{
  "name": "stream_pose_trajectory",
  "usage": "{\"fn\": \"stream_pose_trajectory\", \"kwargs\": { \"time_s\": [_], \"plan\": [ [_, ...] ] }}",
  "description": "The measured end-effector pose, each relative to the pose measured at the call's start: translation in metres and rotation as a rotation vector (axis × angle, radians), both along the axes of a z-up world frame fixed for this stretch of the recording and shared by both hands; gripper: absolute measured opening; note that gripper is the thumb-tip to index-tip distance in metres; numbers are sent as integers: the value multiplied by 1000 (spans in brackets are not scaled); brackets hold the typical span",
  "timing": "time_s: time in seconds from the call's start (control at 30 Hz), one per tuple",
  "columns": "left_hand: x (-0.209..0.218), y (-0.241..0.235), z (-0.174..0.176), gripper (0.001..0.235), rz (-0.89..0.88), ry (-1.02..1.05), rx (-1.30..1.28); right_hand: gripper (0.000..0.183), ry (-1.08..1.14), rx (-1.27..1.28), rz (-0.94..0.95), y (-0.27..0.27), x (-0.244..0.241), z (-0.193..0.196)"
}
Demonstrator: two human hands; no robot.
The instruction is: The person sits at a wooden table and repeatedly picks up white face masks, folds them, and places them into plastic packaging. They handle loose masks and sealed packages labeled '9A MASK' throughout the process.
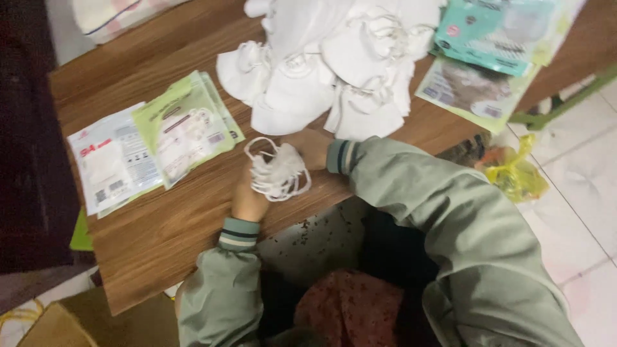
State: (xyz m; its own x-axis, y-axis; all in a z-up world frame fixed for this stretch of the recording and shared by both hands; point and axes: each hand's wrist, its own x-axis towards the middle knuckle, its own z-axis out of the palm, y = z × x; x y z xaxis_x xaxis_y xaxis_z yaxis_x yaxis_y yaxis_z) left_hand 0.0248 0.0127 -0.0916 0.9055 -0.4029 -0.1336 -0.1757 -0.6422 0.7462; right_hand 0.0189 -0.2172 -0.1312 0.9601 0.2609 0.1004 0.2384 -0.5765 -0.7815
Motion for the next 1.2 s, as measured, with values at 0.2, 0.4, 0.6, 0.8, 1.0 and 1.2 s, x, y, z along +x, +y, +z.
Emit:
{"fn": "stream_pose_trajectory", "kwargs": {
  "time_s": [0.2, 0.4, 0.6, 0.8, 1.0, 1.2],
  "plan": [
    [-19, -2, 23, 53, 40, 9, -518, 48, -103, 296, -59, -23, -31, 36],
    [-27, 8, 72, 42, 251, 433, -851, 37, -533, -237, -458, -171, -38, 34],
    [-19, 58, 97, 67, 264, 541, -1400, 83, -352, -991, -989, -290, -118, 54],
    [-14, 109, 94, 52, 475, 447, -1430, 70, -221, -1132, -1073, -333, -150, 17],
    [-25, 130, 108, 51, 546, 372, -1520, 32, -302, -1260, -1105, -366, -149, -4],
    [-31, 146, 107, 47, 578, 352, -1562, 83, -192, -1063, -1006, -322, -151, 39]
  ]
}}
